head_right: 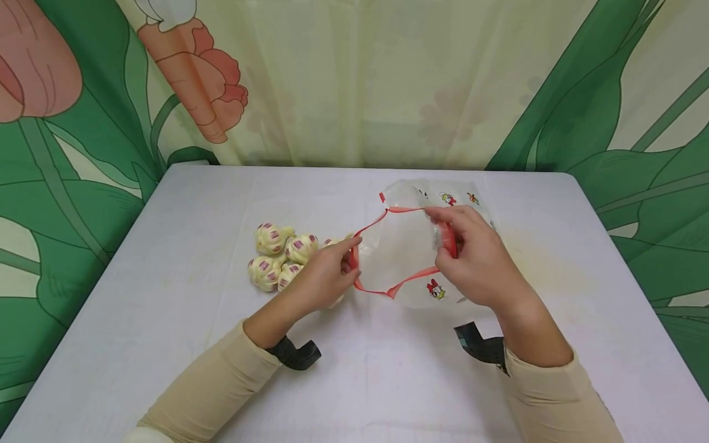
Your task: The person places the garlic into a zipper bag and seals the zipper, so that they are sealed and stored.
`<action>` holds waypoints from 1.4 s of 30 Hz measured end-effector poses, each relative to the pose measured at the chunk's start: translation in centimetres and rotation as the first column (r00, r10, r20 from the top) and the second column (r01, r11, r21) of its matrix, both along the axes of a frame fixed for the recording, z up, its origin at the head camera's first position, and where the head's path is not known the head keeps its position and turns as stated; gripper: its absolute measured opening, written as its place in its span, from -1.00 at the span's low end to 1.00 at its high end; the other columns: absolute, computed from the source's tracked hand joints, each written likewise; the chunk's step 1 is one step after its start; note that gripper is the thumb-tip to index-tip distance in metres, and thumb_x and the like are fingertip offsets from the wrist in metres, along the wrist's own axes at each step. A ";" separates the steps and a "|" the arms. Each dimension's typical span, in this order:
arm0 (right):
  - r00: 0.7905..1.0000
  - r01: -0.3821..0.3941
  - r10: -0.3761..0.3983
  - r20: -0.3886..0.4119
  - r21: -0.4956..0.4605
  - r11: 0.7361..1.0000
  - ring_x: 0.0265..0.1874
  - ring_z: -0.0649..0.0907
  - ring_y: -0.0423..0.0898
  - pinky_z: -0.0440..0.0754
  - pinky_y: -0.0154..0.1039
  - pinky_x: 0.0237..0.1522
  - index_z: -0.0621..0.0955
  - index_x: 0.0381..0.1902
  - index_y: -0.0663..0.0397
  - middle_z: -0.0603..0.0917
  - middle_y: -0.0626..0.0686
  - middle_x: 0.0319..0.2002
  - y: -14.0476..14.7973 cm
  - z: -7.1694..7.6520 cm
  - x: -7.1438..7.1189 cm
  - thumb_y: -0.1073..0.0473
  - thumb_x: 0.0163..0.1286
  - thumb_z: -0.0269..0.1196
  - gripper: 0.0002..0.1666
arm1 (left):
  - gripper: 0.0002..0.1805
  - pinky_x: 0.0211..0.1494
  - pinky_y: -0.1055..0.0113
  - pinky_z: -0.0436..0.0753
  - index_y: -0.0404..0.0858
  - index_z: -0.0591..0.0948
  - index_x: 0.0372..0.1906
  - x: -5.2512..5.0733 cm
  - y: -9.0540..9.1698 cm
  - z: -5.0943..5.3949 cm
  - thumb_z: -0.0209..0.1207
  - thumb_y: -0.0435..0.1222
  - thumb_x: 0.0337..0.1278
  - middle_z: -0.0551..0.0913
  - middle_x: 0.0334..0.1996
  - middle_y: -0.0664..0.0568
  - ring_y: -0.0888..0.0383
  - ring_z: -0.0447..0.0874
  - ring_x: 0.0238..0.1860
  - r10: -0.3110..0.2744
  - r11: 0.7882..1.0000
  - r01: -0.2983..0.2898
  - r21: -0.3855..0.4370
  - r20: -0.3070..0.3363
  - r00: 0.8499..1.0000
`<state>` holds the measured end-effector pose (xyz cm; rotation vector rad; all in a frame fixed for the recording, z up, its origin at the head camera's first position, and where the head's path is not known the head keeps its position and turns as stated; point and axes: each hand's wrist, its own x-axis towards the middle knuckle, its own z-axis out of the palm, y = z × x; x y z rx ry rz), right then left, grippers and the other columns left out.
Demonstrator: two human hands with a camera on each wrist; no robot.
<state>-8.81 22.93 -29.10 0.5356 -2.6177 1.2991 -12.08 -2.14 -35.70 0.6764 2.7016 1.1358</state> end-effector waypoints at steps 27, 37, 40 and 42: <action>0.997 0.000 -0.006 0.071 0.079 0.997 -0.46 0.51 -0.04 0.59 -0.43 -0.48 0.45 0.36 0.25 0.46 0.12 0.03 -1.6 -1.0 -0.6 0.51 0.25 0.27 -0.31 | -0.36 0.19 0.13 0.57 -0.26 0.50 0.33 3.1 -5.7 1.0 0.43 -0.30 0.12 0.50 0.23 -0.11 -0.02 0.47 0.25 0.023 0.997 -0.029 -0.074 -0.070 0.997; 0.996 0.002 -0.008 0.087 0.061 0.998 -0.47 0.50 -0.05 0.58 -0.41 -0.51 0.45 0.35 0.25 0.44 0.08 -0.03 -1.6 -1.4 -0.6 0.52 0.24 0.27 -0.31 | -0.36 0.15 0.15 0.58 -0.28 0.52 0.30 3.2 -5.6 -0.8 0.45 -0.35 0.08 0.54 0.16 -0.11 -0.01 0.53 0.16 -0.009 0.997 0.002 -0.075 -0.097 0.995; 0.996 0.004 -0.009 0.092 0.060 0.998 -0.46 0.50 -0.05 0.58 -0.41 -0.50 0.46 0.35 0.24 0.45 0.08 -0.03 -1.7 -1.4 -0.6 0.52 0.24 0.27 -0.31 | -0.40 0.06 0.16 0.62 -0.28 0.54 0.26 3.1 -5.4 -1.2 0.44 -0.37 0.08 0.54 0.13 -0.11 0.02 0.58 0.03 -0.022 0.994 0.008 -0.106 -0.129 0.991; 0.996 0.004 -0.010 0.092 0.063 0.998 -0.45 0.50 -0.05 0.59 -0.41 -0.50 0.46 0.35 0.24 0.45 0.08 -0.03 -1.7 -1.5 -0.7 0.52 0.24 0.26 -0.31 | -0.42 0.04 0.16 0.62 -0.27 0.55 0.25 3.1 -5.3 -1.3 0.44 -0.37 0.08 0.53 0.13 -0.11 0.02 0.57 0.01 -0.034 0.991 0.016 -0.130 -0.136 0.990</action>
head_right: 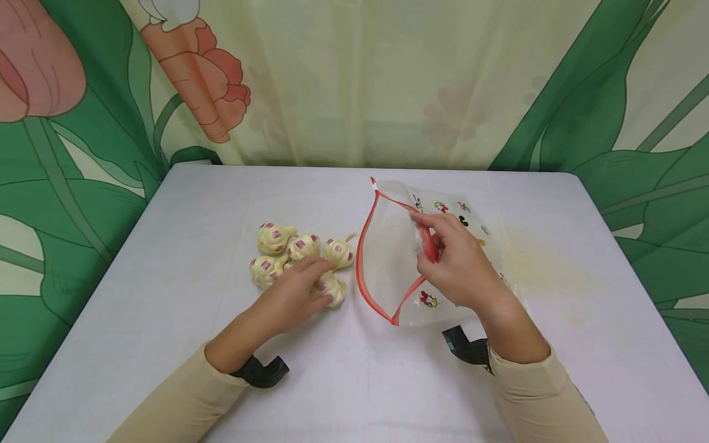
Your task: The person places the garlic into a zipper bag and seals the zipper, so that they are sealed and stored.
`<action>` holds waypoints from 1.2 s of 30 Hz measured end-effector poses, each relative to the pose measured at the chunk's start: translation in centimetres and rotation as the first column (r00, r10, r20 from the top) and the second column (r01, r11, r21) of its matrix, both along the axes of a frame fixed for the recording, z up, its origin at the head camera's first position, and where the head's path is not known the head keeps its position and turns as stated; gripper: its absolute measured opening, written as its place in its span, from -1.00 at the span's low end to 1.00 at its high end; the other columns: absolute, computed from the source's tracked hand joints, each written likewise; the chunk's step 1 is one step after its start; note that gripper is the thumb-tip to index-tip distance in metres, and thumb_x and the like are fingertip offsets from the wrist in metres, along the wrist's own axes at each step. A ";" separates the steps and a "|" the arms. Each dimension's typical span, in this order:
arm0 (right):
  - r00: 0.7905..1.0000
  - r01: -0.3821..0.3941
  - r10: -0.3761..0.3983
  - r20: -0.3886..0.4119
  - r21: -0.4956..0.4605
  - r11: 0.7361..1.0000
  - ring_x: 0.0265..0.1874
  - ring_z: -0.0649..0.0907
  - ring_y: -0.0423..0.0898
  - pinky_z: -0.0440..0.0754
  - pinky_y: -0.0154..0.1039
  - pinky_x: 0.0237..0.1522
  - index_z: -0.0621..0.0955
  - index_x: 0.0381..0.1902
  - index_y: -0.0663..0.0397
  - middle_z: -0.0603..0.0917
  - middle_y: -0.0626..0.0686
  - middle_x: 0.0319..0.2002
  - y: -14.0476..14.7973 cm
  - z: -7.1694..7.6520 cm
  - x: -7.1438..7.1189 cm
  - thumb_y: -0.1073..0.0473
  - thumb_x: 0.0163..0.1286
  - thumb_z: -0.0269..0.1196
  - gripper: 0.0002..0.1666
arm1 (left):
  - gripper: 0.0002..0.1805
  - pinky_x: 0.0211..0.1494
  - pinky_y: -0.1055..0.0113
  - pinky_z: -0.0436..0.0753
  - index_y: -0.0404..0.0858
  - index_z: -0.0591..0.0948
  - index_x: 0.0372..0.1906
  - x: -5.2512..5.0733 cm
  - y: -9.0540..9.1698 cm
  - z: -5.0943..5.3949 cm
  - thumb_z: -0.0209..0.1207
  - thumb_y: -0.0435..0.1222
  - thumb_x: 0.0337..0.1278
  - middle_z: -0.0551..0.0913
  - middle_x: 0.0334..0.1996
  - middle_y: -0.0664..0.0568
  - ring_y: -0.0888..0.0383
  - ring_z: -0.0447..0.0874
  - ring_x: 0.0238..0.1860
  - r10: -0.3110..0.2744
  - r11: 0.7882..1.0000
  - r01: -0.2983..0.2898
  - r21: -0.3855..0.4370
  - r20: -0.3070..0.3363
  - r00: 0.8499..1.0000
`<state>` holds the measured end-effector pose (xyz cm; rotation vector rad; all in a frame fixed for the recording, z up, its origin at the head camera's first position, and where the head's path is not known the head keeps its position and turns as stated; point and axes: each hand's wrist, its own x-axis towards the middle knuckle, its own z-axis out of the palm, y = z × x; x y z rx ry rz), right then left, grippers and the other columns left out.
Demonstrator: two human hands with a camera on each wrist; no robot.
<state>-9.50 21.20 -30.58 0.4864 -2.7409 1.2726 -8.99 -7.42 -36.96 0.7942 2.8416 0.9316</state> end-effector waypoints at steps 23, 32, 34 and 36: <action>1.000 0.004 -0.004 -0.023 -0.008 1.000 -0.50 0.47 -0.11 0.49 -0.43 -0.54 0.47 0.32 0.29 0.43 0.06 -0.09 -0.1 -0.3 -0.2 0.51 0.27 0.22 -0.37 | -0.62 0.17 0.09 0.57 -0.27 0.67 0.04 0.2 -0.2 0.4 0.43 -0.35 0.09 0.60 0.07 -0.12 -0.07 0.54 0.14 -0.097 0.995 0.097 -0.029 -0.012 0.995; 1.000 0.001 -0.001 -0.030 -0.005 1.000 -0.48 0.47 -0.10 0.49 -0.43 -0.53 0.47 0.32 0.29 0.42 0.06 -0.12 -0.2 -0.3 -0.2 0.51 0.27 0.20 -0.38 | -0.54 0.09 0.23 0.59 -0.29 0.63 0.07 -0.5 -1.0 2.0 0.48 -0.30 0.03 0.64 -0.01 -0.01 0.07 0.58 0.03 -0.072 0.992 0.078 0.095 -0.073 0.995; 1.000 0.002 -0.002 -0.027 -0.004 1.000 -0.48 0.47 -0.09 0.50 -0.43 -0.52 0.47 0.32 0.29 0.42 0.06 -0.12 -0.2 -0.4 -0.2 0.51 0.27 0.20 -0.38 | -0.51 0.05 0.22 0.60 -0.31 0.62 0.06 -0.7 -1.0 2.2 0.50 -0.30 0.00 0.64 -0.09 0.01 0.07 0.58 -0.04 -0.056 0.984 0.070 0.162 -0.094 0.994; 1.000 0.003 -0.003 -0.024 -0.002 1.000 -0.48 0.47 -0.09 0.50 -0.43 -0.52 0.47 0.32 0.29 0.42 0.06 -0.12 -0.2 -0.4 -0.2 0.51 0.27 0.21 -0.37 | -0.50 0.03 0.18 0.60 -0.32 0.62 0.05 -0.9 -1.0 2.3 0.51 -0.30 -0.02 0.63 -0.14 0.02 0.05 0.58 -0.08 -0.042 0.973 0.065 0.222 -0.106 0.993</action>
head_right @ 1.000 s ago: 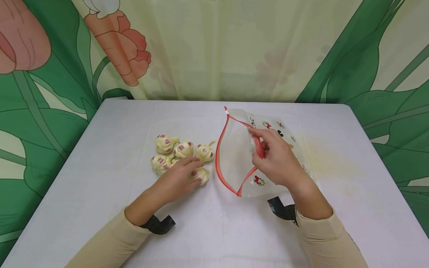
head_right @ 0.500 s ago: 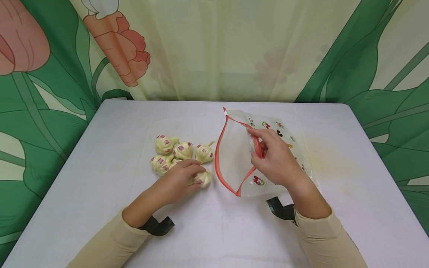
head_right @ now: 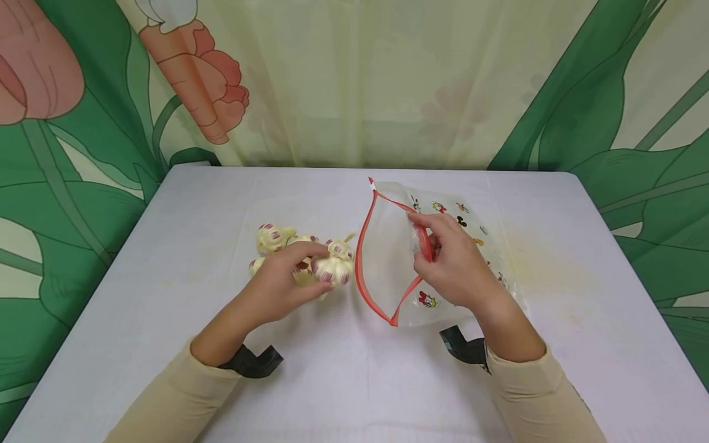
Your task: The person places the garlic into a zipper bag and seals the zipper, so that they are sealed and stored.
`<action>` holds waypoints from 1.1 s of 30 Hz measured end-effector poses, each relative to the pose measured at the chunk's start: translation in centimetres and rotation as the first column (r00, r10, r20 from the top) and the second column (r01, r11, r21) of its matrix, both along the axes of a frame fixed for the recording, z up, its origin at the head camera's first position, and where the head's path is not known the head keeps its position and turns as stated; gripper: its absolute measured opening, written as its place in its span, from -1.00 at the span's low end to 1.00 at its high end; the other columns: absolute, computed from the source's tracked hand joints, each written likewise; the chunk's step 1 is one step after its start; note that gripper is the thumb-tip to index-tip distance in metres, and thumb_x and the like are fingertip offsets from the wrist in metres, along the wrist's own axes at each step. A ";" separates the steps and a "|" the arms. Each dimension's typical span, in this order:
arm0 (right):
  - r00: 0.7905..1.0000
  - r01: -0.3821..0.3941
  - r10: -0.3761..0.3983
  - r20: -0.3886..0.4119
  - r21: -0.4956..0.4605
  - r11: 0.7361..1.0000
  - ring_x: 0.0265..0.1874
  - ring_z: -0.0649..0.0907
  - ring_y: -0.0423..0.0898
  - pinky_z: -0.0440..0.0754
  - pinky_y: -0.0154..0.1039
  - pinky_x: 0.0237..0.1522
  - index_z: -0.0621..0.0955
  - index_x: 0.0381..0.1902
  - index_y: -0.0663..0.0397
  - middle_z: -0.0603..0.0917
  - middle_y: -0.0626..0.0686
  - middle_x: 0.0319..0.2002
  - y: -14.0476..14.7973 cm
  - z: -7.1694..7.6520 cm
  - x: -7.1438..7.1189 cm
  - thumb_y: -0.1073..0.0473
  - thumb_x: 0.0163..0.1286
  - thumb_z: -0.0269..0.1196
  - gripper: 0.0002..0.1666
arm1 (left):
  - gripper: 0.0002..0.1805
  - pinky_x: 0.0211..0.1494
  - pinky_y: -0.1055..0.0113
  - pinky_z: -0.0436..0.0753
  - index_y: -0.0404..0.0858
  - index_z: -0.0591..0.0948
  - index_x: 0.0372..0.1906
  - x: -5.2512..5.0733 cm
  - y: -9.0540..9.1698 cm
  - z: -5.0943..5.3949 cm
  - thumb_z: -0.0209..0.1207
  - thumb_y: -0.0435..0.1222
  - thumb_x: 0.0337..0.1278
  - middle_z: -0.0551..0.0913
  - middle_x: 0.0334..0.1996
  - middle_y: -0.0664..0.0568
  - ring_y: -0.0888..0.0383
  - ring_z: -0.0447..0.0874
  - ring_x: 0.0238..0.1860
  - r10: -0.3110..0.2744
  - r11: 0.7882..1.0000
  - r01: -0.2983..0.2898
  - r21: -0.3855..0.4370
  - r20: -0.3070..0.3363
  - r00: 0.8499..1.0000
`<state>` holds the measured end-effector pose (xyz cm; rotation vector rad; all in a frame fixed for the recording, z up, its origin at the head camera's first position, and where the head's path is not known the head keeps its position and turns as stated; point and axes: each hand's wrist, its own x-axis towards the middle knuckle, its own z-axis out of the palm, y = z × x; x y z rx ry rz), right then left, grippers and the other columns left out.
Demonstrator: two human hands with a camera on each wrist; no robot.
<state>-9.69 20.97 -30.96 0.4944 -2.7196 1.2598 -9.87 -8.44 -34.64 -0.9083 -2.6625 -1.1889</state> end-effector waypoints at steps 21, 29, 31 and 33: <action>1.000 -0.011 0.011 0.021 -0.029 1.000 -0.44 0.51 -0.10 0.56 -0.44 -0.46 0.44 0.35 0.30 0.44 0.11 -0.04 -0.2 -0.2 0.0 0.53 0.24 0.25 -0.32 | -0.60 0.00 0.16 0.68 -0.35 0.60 0.08 -1.2 2.9 0.5 0.35 -0.35 0.13 0.62 0.00 -0.05 0.13 0.53 -0.10 -0.024 0.968 0.005 0.250 0.074 0.997; 0.999 -0.015 0.016 0.031 -0.035 0.999 -0.39 0.53 -0.04 0.60 -0.43 -0.44 0.43 0.36 0.29 0.45 0.13 0.00 -0.3 -0.2 0.1 0.52 0.25 0.26 -0.31 | -0.61 0.03 0.29 0.65 -0.35 0.60 0.08 -1.5 4.6 0.1 0.32 -0.36 0.12 0.59 0.00 -0.06 0.13 0.51 -0.04 -0.012 0.966 -0.009 0.257 0.080 0.997; 0.999 -0.016 0.017 0.032 -0.035 0.999 -0.39 0.53 -0.03 0.60 -0.43 -0.44 0.43 0.36 0.29 0.45 0.13 0.01 -0.4 -0.2 0.1 0.53 0.25 0.26 -0.31 | -0.61 0.01 0.34 0.64 -0.34 0.60 0.07 -1.5 4.9 0.0 0.33 -0.34 0.12 0.60 -0.01 -0.05 0.14 0.51 -0.04 0.001 0.969 -0.018 0.246 0.070 0.998; 0.999 -0.017 0.018 0.028 -0.037 0.999 -0.39 0.53 -0.03 0.61 -0.42 -0.44 0.44 0.36 0.29 0.46 0.13 0.02 -0.4 -0.2 0.1 0.54 0.24 0.26 -0.31 | -0.60 -0.01 0.33 0.65 -0.35 0.61 0.07 -1.6 5.2 -0.1 0.35 -0.33 0.12 0.60 -0.03 -0.04 0.13 0.51 -0.05 0.015 0.971 -0.029 0.235 0.062 0.998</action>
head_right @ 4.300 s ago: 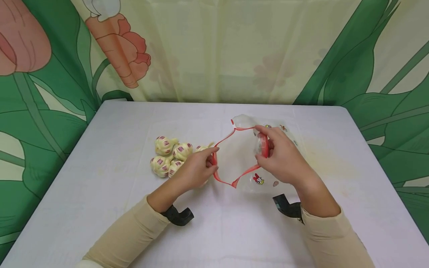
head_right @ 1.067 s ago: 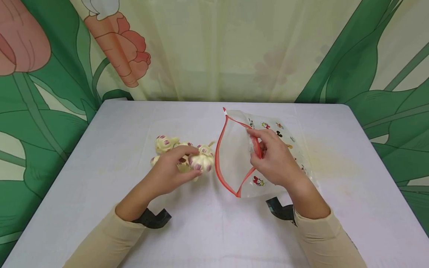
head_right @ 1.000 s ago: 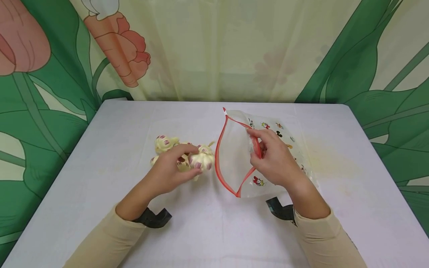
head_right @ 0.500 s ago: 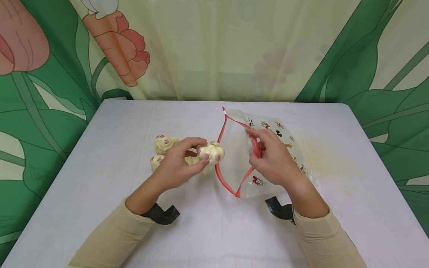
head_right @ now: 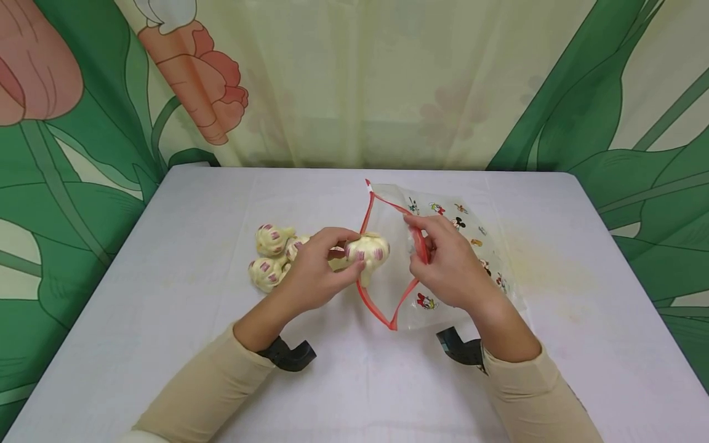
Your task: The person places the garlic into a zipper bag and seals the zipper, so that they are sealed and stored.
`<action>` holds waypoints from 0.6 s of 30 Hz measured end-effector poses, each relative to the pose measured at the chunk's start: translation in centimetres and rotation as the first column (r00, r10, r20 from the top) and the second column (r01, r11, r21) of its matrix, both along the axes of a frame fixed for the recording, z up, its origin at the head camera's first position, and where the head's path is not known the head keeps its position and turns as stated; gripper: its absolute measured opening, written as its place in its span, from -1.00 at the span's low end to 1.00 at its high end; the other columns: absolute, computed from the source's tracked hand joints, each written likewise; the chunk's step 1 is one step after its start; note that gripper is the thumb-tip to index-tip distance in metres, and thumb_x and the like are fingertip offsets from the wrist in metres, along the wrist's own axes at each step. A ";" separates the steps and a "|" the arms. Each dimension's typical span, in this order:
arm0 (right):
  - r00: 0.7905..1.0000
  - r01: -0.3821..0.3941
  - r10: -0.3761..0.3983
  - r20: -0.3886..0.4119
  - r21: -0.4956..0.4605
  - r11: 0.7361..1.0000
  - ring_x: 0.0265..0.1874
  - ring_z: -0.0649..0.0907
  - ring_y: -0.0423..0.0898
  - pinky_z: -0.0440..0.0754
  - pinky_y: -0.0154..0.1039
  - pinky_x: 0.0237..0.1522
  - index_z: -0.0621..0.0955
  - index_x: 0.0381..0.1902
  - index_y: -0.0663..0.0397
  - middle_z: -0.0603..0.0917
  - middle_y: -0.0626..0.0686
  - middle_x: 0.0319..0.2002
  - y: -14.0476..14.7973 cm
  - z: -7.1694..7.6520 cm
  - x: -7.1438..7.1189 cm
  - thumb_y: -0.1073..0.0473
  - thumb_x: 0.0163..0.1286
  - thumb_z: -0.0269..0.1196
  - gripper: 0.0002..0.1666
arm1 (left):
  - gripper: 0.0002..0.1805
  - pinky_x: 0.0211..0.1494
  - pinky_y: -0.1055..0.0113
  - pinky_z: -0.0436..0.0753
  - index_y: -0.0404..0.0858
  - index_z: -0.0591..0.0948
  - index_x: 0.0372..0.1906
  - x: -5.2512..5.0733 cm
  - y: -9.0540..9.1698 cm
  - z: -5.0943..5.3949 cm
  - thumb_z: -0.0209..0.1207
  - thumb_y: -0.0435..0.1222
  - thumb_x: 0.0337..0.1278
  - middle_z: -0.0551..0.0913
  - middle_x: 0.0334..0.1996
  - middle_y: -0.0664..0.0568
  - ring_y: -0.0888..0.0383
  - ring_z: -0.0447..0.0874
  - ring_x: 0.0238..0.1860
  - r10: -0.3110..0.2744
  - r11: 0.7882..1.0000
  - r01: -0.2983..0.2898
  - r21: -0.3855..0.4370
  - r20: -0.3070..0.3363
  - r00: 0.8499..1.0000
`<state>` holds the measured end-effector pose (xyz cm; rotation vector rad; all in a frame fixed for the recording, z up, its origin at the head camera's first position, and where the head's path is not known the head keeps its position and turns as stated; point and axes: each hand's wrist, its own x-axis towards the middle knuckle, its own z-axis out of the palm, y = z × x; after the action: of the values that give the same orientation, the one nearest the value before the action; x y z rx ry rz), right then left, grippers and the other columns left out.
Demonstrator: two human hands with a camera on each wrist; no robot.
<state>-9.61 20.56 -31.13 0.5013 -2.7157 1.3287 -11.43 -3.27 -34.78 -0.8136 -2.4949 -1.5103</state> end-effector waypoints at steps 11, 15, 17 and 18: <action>1.000 -0.010 0.011 0.011 -0.026 1.000 -0.43 0.56 -0.09 0.57 -0.41 -0.49 0.43 0.36 0.29 0.45 0.13 0.00 -0.2 0.0 0.0 0.54 0.25 0.21 -0.31 | -0.50 -0.07 0.32 0.59 -0.35 0.60 0.11 -0.1 0.6 -0.4 0.39 -0.15 0.16 0.61 0.01 -0.10 0.02 0.58 -0.08 0.076 0.974 -0.082 -0.210 -0.035 0.996; 1.000 -0.011 0.011 0.006 -0.028 1.000 -0.45 0.56 -0.12 0.55 -0.41 -0.51 0.43 0.36 0.29 0.45 0.12 -0.02 -0.1 0.1 0.0 0.54 0.26 0.20 -0.33 | -0.45 -0.03 0.27 0.60 -0.35 0.58 0.17 0.0 0.4 -0.3 0.39 -0.14 0.16 0.59 0.08 -0.11 -0.01 0.58 -0.03 0.073 0.971 -0.072 -0.228 -0.005 0.997; 1.000 -0.008 0.008 0.001 -0.019 1.000 -0.45 0.55 -0.12 0.56 -0.42 -0.50 0.44 0.36 0.28 0.45 0.11 -0.01 -0.1 0.1 0.0 0.53 0.26 0.20 -0.34 | -0.45 -0.02 0.27 0.60 -0.34 0.57 0.17 0.0 0.4 -0.2 0.40 -0.15 0.16 0.59 0.08 -0.11 -0.01 0.58 -0.02 0.070 0.972 -0.070 -0.226 -0.008 0.997; 1.000 -0.007 0.007 -0.002 -0.015 1.000 -0.45 0.54 -0.11 0.56 -0.42 -0.49 0.44 0.35 0.28 0.45 0.11 0.00 -0.1 0.1 0.0 0.52 0.27 0.21 -0.34 | -0.45 -0.02 0.27 0.60 -0.34 0.57 0.17 0.0 0.4 -0.2 0.40 -0.14 0.16 0.60 0.08 -0.11 -0.01 0.58 -0.02 0.069 0.972 -0.069 -0.225 -0.009 0.998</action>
<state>-9.65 20.43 -30.99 0.5108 -2.7029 1.3483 -11.45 -2.92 -34.97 -0.7473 -2.6977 -1.2204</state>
